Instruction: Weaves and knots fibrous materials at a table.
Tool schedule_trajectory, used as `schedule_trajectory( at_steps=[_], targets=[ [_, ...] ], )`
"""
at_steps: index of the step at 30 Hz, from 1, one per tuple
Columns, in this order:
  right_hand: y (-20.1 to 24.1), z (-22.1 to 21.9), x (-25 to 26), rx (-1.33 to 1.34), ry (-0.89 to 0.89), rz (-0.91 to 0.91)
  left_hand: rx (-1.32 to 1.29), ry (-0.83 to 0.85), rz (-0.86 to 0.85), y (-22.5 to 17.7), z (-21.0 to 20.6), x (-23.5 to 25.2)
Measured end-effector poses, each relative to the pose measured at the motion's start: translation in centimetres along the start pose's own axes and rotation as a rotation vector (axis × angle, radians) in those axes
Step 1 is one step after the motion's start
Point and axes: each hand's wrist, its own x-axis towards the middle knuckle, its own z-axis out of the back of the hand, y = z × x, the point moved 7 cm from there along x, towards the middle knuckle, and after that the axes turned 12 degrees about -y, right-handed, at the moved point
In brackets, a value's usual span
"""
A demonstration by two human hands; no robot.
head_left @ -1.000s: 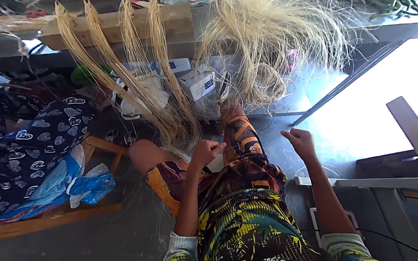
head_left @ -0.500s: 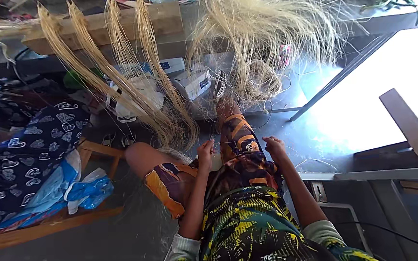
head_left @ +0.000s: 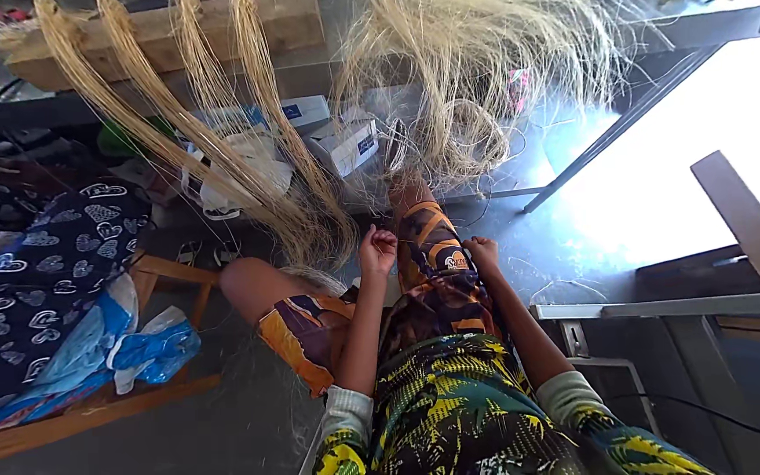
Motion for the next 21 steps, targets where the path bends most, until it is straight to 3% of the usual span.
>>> schedule_trajectory(
  at_steps=[4,8,15,21],
  targets=[
    [-0.7,-0.3,0.2,0.286,-0.063,-0.162,0.070,-0.080,-0.023,0.4,1.2,1.5],
    [0.0,-1.2,-0.5,0.199,-0.040,-0.104,0.139,-0.202,-0.033,2.1,4.3,3.4],
    [-0.1,-1.7,0.3,0.034,-0.027,-0.059,0.120,-0.235,-0.029,1.9,3.5,2.7],
    [-2.6,-0.6,1.7,-0.267,-0.041,-0.103,0.389,0.088,-0.157,2.4,-1.3,-1.2]
  ],
)
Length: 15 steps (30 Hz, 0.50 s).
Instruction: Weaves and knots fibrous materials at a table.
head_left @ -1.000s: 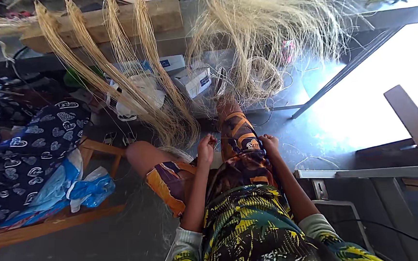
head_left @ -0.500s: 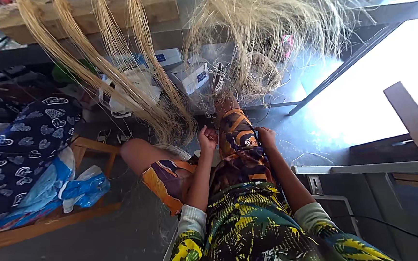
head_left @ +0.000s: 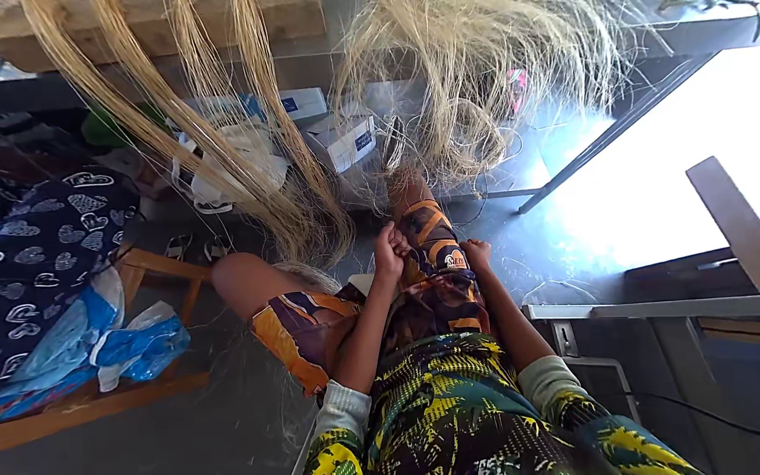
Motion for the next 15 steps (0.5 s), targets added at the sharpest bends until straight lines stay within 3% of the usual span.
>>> schedule_trajectory(
  at_steps=[2,6,9,15],
  targets=[
    [0.1,0.0,0.2,-0.005,-0.015,-0.009,0.031,0.012,-0.032,0.1,-0.4,0.0],
    [2.6,-0.8,0.5,0.196,0.002,0.044,-0.041,-0.142,-0.016,-0.2,2.3,2.6],
    [6.9,-0.6,0.8,0.417,0.077,0.160,-0.139,-0.152,-0.099,-3.2,3.3,4.6],
    [14.0,-0.7,2.9,0.452,-0.002,0.309,-0.101,-0.070,-0.343,-9.2,-0.1,7.7]
  ],
)
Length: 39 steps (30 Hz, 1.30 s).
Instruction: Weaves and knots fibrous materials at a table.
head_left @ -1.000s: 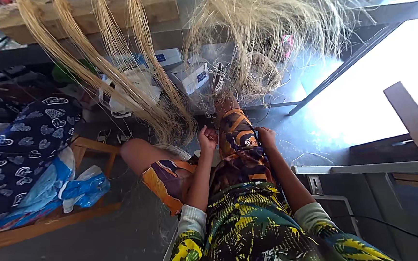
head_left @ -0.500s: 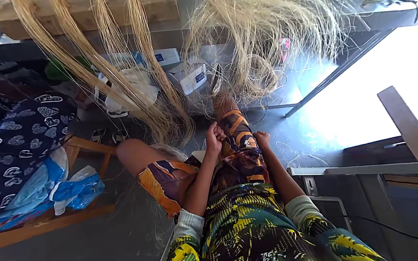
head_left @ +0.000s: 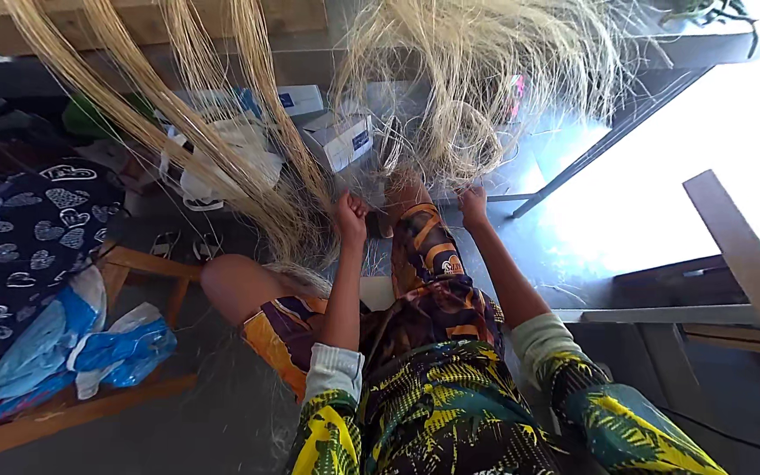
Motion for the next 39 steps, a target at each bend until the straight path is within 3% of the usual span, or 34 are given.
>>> schedule_trajectory(
  at_steps=[3,9,17,39],
  targets=[
    [0.2,-1.4,1.2,0.010,-0.035,0.033,0.043,-0.043,-0.048,0.8,-0.6,1.6],
    [-3.3,-2.3,1.0,-0.488,0.123,0.156,0.216,-0.055,-0.034,4.0,1.8,0.6],
    [-5.2,-1.0,-0.7,-0.392,0.175,0.128,0.242,0.024,-0.006,5.5,3.1,-2.7],
    [-5.3,1.2,-3.0,-0.459,0.210,0.160,0.128,-0.061,0.138,7.3,4.2,-4.8]
  ],
)
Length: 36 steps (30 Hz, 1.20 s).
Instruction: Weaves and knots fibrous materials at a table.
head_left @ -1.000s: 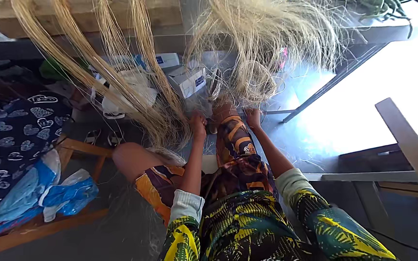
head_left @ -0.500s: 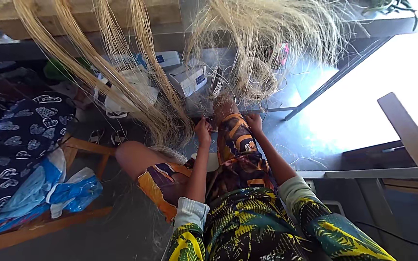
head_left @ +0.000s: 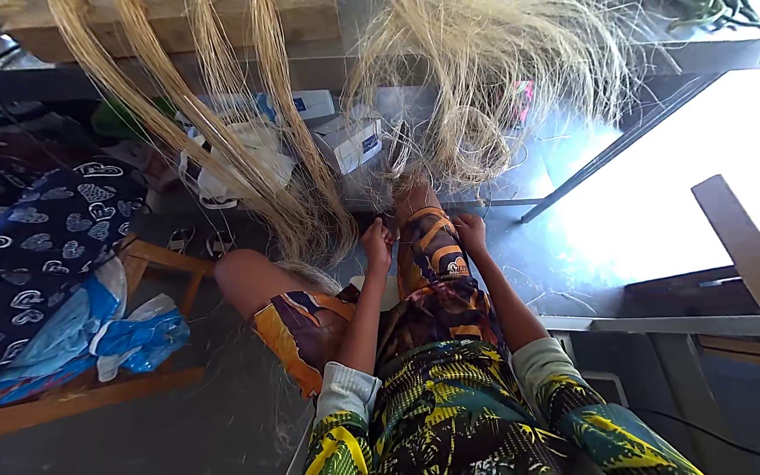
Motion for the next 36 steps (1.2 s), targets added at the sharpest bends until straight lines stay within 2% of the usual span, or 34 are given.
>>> schedule_trajectory(
  at_steps=[10,18,20,23,27,29,32,36],
  targets=[
    [-0.4,1.2,-2.1,-0.006,0.004,0.027,0.039,0.026,0.084,-0.5,0.1,-2.9],
    [-2.0,3.8,-5.9,0.017,0.012,0.080,0.181,0.199,0.423,-0.1,1.8,-6.1],
    [-2.1,4.9,-6.6,0.057,-0.002,0.080,0.227,0.189,0.389,-0.6,2.2,-6.0],
    [-1.5,6.2,-6.1,0.180,-0.041,0.047,0.140,0.078,0.283,-2.7,1.6,-4.3],
    [3.0,6.7,-3.6,0.002,-0.066,0.177,0.099,0.050,0.028,-4.5,-0.4,-0.3],
    [5.8,5.9,-2.0,-0.078,-0.061,0.230,0.101,-0.025,-0.062,-4.6,-0.8,1.9],
    [9.3,4.2,-0.1,-0.131,-0.065,0.271,0.092,-0.243,-0.064,-3.1,-0.6,4.8],
    [11.6,1.0,3.4,-0.253,-0.003,0.363,0.122,-0.338,0.004,-0.6,0.3,6.7]
  ],
)
